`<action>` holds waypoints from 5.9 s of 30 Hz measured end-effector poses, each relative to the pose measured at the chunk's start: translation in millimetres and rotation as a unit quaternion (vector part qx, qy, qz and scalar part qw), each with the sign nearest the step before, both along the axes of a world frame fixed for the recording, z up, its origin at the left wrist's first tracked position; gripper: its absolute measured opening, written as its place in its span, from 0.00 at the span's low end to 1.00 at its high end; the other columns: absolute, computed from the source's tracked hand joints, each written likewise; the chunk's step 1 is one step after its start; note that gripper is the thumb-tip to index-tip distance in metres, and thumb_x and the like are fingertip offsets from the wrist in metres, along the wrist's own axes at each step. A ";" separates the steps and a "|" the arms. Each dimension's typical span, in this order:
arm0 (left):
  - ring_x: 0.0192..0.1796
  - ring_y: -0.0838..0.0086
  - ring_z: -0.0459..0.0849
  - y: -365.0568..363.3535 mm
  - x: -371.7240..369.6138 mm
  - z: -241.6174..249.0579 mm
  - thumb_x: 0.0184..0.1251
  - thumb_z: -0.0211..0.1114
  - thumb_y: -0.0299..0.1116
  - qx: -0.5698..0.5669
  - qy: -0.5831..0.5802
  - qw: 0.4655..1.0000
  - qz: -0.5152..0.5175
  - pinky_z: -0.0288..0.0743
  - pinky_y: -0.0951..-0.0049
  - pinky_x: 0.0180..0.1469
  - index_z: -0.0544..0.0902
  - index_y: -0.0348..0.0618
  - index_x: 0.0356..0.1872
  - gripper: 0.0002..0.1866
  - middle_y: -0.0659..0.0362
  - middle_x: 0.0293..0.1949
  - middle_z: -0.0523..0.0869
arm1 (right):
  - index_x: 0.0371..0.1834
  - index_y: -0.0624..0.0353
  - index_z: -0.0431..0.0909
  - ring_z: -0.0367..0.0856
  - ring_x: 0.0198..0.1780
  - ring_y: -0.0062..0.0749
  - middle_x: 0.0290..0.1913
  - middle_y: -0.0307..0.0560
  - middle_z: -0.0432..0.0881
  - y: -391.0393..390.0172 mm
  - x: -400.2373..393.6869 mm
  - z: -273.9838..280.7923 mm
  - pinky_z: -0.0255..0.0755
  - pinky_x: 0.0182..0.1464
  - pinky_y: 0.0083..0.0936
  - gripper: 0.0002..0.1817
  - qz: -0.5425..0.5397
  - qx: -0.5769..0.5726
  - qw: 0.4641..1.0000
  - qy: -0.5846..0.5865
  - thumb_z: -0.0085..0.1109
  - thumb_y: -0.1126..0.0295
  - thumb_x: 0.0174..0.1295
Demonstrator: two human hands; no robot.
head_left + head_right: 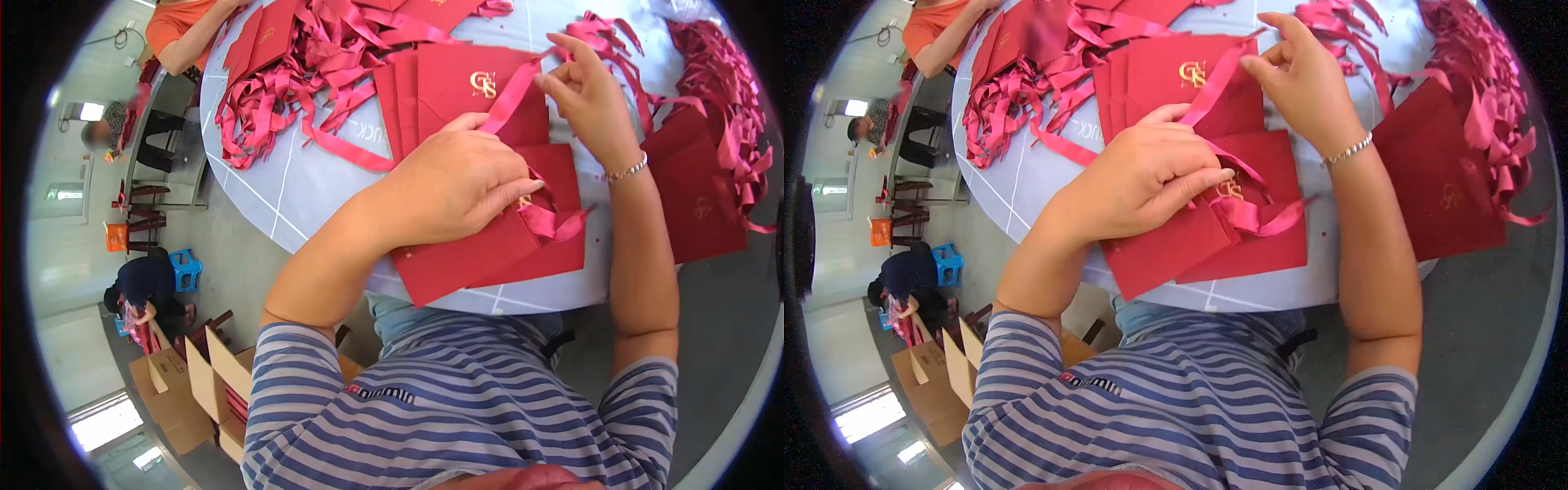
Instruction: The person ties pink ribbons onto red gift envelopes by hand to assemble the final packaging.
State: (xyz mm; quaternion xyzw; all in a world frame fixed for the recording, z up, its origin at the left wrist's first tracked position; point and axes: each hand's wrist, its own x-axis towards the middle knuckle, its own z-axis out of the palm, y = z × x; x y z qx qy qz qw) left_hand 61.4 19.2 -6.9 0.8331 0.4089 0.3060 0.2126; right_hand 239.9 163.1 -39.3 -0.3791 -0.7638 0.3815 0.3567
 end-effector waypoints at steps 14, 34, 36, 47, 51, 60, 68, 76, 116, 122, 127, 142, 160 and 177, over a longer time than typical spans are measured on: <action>0.27 0.62 0.79 11.9 -12.6 -7.8 0.65 0.69 0.35 0.166 -0.030 0.966 0.194 0.72 0.62 0.50 0.82 0.43 0.23 0.11 0.57 0.21 0.80 | 0.43 0.65 0.81 0.71 0.25 0.11 0.26 0.35 0.80 -53.5 4.2 58.8 0.66 0.27 0.16 0.14 0.267 -0.129 0.952 -0.077 0.74 0.70 0.58; 0.20 0.64 0.74 26.7 -34.9 -12.4 0.68 0.68 0.43 0.183 -0.025 0.953 0.241 0.69 0.65 0.39 0.76 0.43 0.13 0.24 0.58 0.13 0.72 | 0.34 0.66 0.80 0.65 0.26 0.13 0.23 0.34 0.74 -32.2 16.9 47.8 0.61 0.27 0.17 0.07 0.156 -0.054 0.979 -0.118 0.64 0.73 0.66; 0.19 0.64 0.74 30.2 -36.0 -17.8 0.68 0.68 0.43 0.200 -0.008 0.951 0.234 0.69 0.65 0.39 0.76 0.43 0.12 0.25 0.59 0.12 0.73 | 0.34 0.66 0.79 0.66 0.26 0.13 0.23 0.34 0.74 -29.2 19.1 45.2 0.62 0.27 0.18 0.06 0.152 -0.077 0.978 -0.117 0.63 0.73 0.66; 0.20 0.65 0.73 28.9 -29.4 -19.8 0.63 0.73 0.41 0.217 0.052 0.947 0.231 0.70 0.67 0.41 0.75 0.43 0.13 0.23 0.59 0.14 0.74 | 0.31 0.68 0.76 0.73 0.20 0.20 0.23 0.42 0.80 -22.5 34.3 56.3 0.70 0.24 0.23 0.05 0.202 -0.107 0.956 -0.184 0.59 0.78 0.65; 0.19 0.65 0.72 28.0 -26.1 -19.3 0.59 0.75 0.45 0.219 0.061 0.946 0.230 0.69 0.68 0.39 0.73 0.45 0.11 0.25 0.59 0.13 0.74 | 0.31 0.67 0.76 0.76 0.20 0.21 0.22 0.42 0.80 -19.4 37.2 55.9 0.72 0.24 0.22 0.05 0.192 -0.103 0.952 -0.215 0.59 0.77 0.65; 0.19 0.64 0.71 29.0 -26.4 -21.9 0.57 0.76 0.48 0.234 0.057 0.941 0.238 0.68 0.67 0.36 0.71 0.44 0.09 0.28 0.59 0.12 0.72 | 0.30 0.67 0.76 0.78 0.21 0.21 0.22 0.42 0.80 -13.5 46.5 53.5 0.73 0.25 0.22 0.07 0.194 -0.094 0.948 -0.233 0.60 0.76 0.65; 0.20 0.64 0.76 31.3 -29.2 -28.1 0.60 0.70 0.56 0.216 0.077 0.940 0.251 0.69 0.66 0.38 0.77 0.46 0.09 0.29 0.59 0.13 0.77 | 0.30 0.67 0.75 0.78 0.22 0.20 0.22 0.41 0.79 -12.3 48.9 53.4 0.73 0.26 0.21 0.08 0.194 -0.125 0.945 -0.230 0.59 0.77 0.67; 0.19 0.61 0.72 30.3 -29.8 -27.5 0.57 0.73 0.54 0.232 0.051 0.937 0.255 0.68 0.65 0.35 0.73 0.45 0.09 0.29 0.58 0.12 0.73 | 0.30 0.66 0.74 0.77 0.24 0.20 0.23 0.40 0.78 -12.9 48.3 51.1 0.72 0.29 0.21 0.07 0.208 -0.074 0.944 -0.247 0.57 0.77 0.67; 0.53 0.56 0.82 -5.1 1.2 18.7 0.53 0.75 0.25 0.343 -0.119 0.917 0.165 0.71 0.56 0.60 0.80 0.39 0.55 0.25 0.51 0.50 0.85 | 0.26 0.62 0.74 0.66 0.26 0.14 0.24 0.32 0.72 -160.8 77.2 41.5 0.63 0.26 0.22 0.13 -0.117 -0.007 0.992 0.057 0.67 0.73 0.65; 0.52 0.54 0.79 8.3 -8.5 1.3 0.55 0.77 0.35 0.198 -0.039 0.956 0.212 0.73 0.61 0.57 0.82 0.35 0.47 0.21 0.49 0.47 0.83 | 0.53 0.69 0.79 0.77 0.36 0.13 0.44 0.39 0.83 -150.2 155.1 33.6 0.71 0.39 0.13 0.13 -0.303 0.034 0.951 0.052 0.64 0.75 0.67; 0.54 0.55 0.77 1.2 -0.5 -9.5 0.47 0.81 0.46 0.077 0.045 0.979 0.182 0.72 0.59 0.59 0.83 0.35 0.50 0.32 0.50 0.48 0.80 | 0.54 0.67 0.75 0.73 0.30 0.13 0.42 0.41 0.77 -150.4 170.2 5.4 0.66 0.32 0.12 0.20 -0.418 0.169 0.893 -0.004 0.71 0.75 0.62; 0.36 0.67 0.83 3.1 -6.2 -11.8 0.49 0.79 0.37 -0.047 0.047 0.985 0.161 0.69 0.61 0.57 0.81 0.42 0.35 0.17 0.60 0.29 0.83 | 0.59 0.58 0.75 0.72 0.23 0.26 0.30 0.41 0.78 -175.9 72.7 8.0 0.70 0.27 0.23 0.30 -0.103 0.023 0.981 -0.161 0.77 0.66 0.52; 0.40 0.64 0.80 19.5 -54.4 -19.9 0.60 0.72 0.39 0.018 0.056 0.965 0.256 0.65 0.62 0.56 0.80 0.42 0.32 0.12 0.57 0.29 0.83 | 0.51 0.67 0.75 0.84 0.51 0.53 0.48 0.59 0.84 27.2 -11.6 -3.3 0.77 0.55 0.42 0.14 -0.169 0.238 0.800 -0.524 0.50 0.74 0.65; 0.37 0.62 0.81 15.9 -50.7 -16.5 0.67 0.68 0.39 -0.005 0.063 0.961 0.269 0.58 0.46 0.68 0.79 0.43 0.32 0.12 0.58 0.27 0.82 | 0.58 0.64 0.76 0.80 0.57 0.55 0.57 0.60 0.80 -24.7 37.0 25.5 0.74 0.60 0.39 0.22 -0.150 0.387 0.895 -0.165 0.62 0.80 0.59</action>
